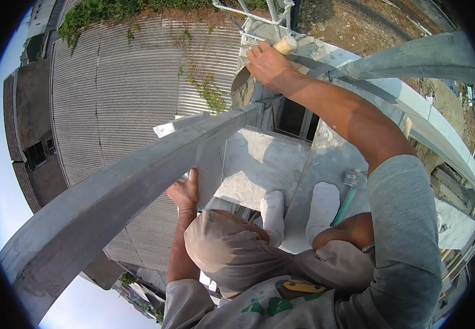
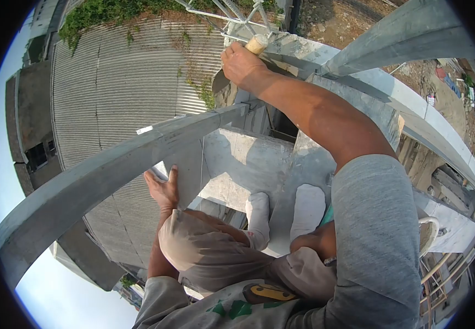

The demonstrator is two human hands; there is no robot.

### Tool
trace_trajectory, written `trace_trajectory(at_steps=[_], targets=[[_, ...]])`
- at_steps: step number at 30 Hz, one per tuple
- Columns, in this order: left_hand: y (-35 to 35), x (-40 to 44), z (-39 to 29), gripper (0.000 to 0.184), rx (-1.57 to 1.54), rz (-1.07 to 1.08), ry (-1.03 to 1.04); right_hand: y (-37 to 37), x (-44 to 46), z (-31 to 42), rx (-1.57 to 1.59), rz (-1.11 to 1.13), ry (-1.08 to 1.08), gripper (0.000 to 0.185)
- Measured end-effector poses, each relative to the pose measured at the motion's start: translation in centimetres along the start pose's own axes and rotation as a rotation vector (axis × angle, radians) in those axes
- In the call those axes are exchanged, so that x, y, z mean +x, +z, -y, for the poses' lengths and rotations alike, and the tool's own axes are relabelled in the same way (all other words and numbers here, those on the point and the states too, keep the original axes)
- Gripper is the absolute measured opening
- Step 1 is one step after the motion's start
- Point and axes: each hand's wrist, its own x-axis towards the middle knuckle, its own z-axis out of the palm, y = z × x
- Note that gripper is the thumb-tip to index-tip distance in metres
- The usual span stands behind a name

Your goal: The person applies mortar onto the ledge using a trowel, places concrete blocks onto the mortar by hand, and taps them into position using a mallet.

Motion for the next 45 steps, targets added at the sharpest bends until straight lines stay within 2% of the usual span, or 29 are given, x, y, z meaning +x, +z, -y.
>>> trace_trajectory(at_steps=[1,3,13,16,19,22,25,28,31,34,37,40,43,45], targets=[[-0.1,0.0,-0.2,0.078,0.001,0.014,-0.025,0.2,-0.2,-0.2,-0.009,0.038,0.041,0.017],[-0.4,0.0,-0.6,0.078,0.008,0.038,-0.078,0.4,-1.3,-0.7,0.027,-0.024,0.078,0.016],[-0.5,0.1,-0.9,0.083,-0.036,0.041,-0.119,3.9,-4.0,-1.7,0.073,-0.119,0.224,0.017],[-0.5,0.0,-0.9,0.084,-0.037,0.031,-0.098,2.5,-4.3,-1.1,0.301,-0.124,0.397,0.019],[-0.4,-0.1,-0.9,0.083,-0.003,0.031,-0.110,1.2,-2.5,-2.5,0.701,0.272,0.325,0.022],[-0.1,0.0,-0.5,0.081,0.005,0.005,-0.093,-0.1,-0.2,-3.0,0.791,0.466,0.341,0.025],[-0.1,0.0,-0.3,0.078,-0.004,-0.011,-0.061,-1.3,1.1,-2.8,0.756,0.559,0.214,0.026],[-0.2,-0.2,-0.4,0.077,-0.030,0.015,-0.065,-0.6,2.2,-0.8,0.612,0.523,0.108,0.024],[-0.2,0.0,-0.2,0.077,-0.020,0.020,-0.065,-1.2,1.8,-0.2,0.521,0.524,0.095,0.022],[-0.4,0.0,-0.7,0.078,-0.033,0.014,-0.056,-0.9,0.5,-1.2,0.508,0.476,0.187,0.020],[-0.6,-0.1,-1.1,0.079,-0.044,0.032,-0.088,0.4,-0.5,-2.3,0.547,0.326,0.321,0.018],[-0.4,-0.1,-0.8,0.082,-0.036,0.024,-0.097,0.8,-1.4,-3.1,0.593,0.315,0.402,0.019],[-0.2,-0.1,-0.4,0.084,-0.024,-0.001,-0.079,1.6,-1.7,-2.4,0.626,0.397,0.541,0.023],[0.0,-0.1,-0.2,0.085,0.004,-0.015,-0.081,1.9,-2.0,-2.1,0.656,0.394,0.520,0.023]])
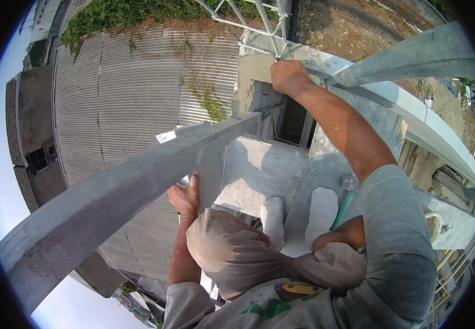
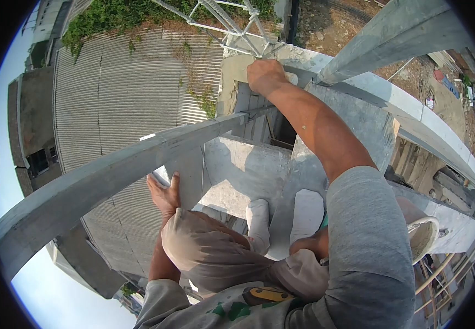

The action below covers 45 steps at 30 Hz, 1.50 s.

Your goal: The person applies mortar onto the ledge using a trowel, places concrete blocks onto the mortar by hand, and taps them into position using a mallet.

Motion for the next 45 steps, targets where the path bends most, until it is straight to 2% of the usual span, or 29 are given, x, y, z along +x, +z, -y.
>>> trace_trajectory(at_steps=[7,13,19,22,25,31,34,37,40,45], targets=[[-0.6,0.0,-0.7,0.085,-0.023,0.036,-0.022,1.3,-0.6,0.7,-0.072,-0.111,0.051,0.026],[0.0,0.0,0.2,0.088,0.014,0.010,0.013,2.1,-0.9,0.3,-0.134,-0.233,0.013,0.025],[0.1,0.1,0.4,0.090,0.009,0.009,0.008,1.8,-1.6,-0.4,-0.054,-0.259,0.044,0.025],[0.0,0.0,0.4,0.091,0.006,0.033,-0.016,1.1,-2.5,-0.7,0.113,-0.113,0.046,0.026],[0.1,0.2,0.4,0.091,0.014,0.019,0.002,0.1,-3.5,-0.8,0.232,0.204,0.094,0.029],[0.1,0.2,0.3,0.092,0.024,0.004,0.009,3.6,-3.1,-1.1,0.246,0.214,0.071,0.030],[0.1,0.2,0.5,0.092,0.022,-0.002,0.020,3.7,-2.5,-0.6,0.346,0.061,0.090,0.029],[0.4,0.1,0.8,0.092,0.010,-0.020,0.048,3.2,-1.4,-0.7,0.319,0.051,0.004,0.029],[0.3,0.3,0.7,0.091,0.009,-0.030,0.065,3.5,-0.1,-1.3,0.303,0.181,0.040,0.031],[0.1,0.1,0.3,0.090,0.014,-0.003,0.008,-0.5,-2.5,-2.6,0.145,0.289,0.056,0.033]])
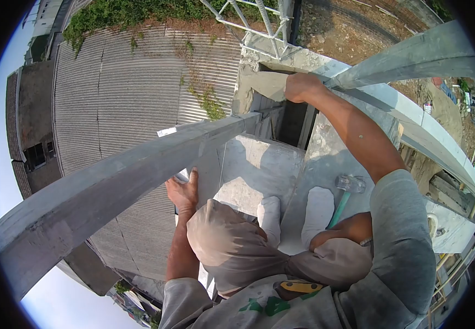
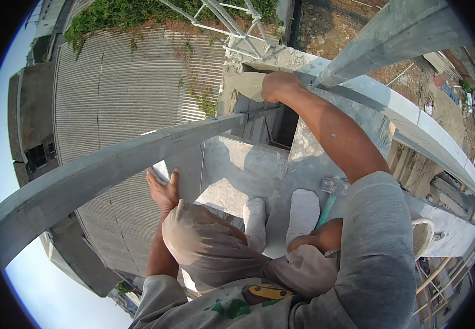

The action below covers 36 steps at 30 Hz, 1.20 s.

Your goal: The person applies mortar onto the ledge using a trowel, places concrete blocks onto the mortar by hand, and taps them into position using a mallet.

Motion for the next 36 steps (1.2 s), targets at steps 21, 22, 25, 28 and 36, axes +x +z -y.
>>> trace_trajectory(at_steps=[21,22,25,28,36], targets=[[-0.3,0.0,-0.3,0.089,0.000,-0.003,0.015,1.3,-0.1,1.1,-0.280,-0.331,-0.168,0.018],[-0.2,0.0,-0.2,0.089,-0.004,-0.007,0.019,1.5,0.2,0.8,-0.317,-0.374,-0.218,0.017],[0.0,0.0,0.1,0.089,-0.010,-0.013,0.028,2.7,1.7,0.3,-0.381,-0.489,-0.317,0.015],[-0.1,0.1,-0.2,0.088,0.005,0.001,0.016,3.6,1.9,0.8,-0.425,-0.601,-0.453,0.014],[-0.1,0.0,-0.2,0.087,0.023,0.006,0.000,4.6,3.6,3.0,-0.506,-0.805,-0.716,0.012]])
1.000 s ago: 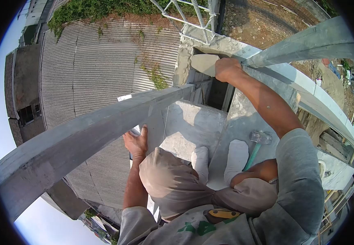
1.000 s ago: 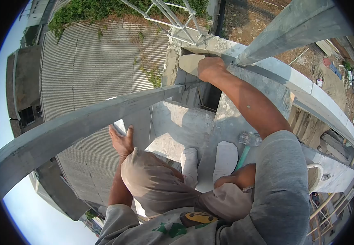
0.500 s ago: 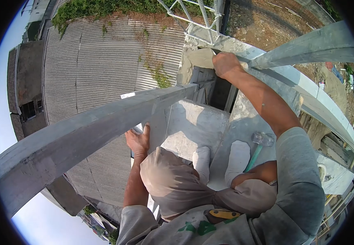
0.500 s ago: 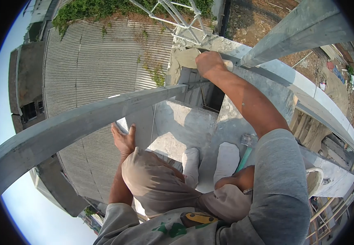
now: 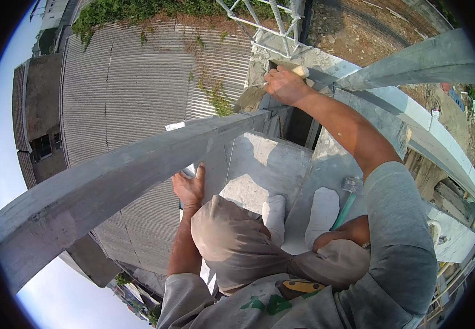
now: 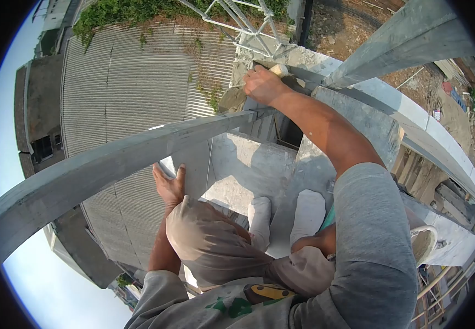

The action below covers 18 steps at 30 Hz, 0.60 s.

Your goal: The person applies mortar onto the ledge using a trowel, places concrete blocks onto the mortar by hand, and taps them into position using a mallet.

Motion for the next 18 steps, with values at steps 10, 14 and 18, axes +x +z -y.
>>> trace_trajectory(at_steps=[10,14,18], targets=[[0.1,0.1,-0.1,0.090,-0.019,-0.011,0.006,-0.8,1.7,0.7,-0.001,0.048,-0.153,0.014],[0.1,0.0,0.1,0.090,-0.015,-0.011,0.011,-0.4,1.6,1.0,0.042,-0.058,-0.159,0.015],[0.0,0.0,0.1,0.089,-0.024,-0.018,0.025,-0.6,1.6,1.1,0.027,-0.007,-0.115,0.014]])
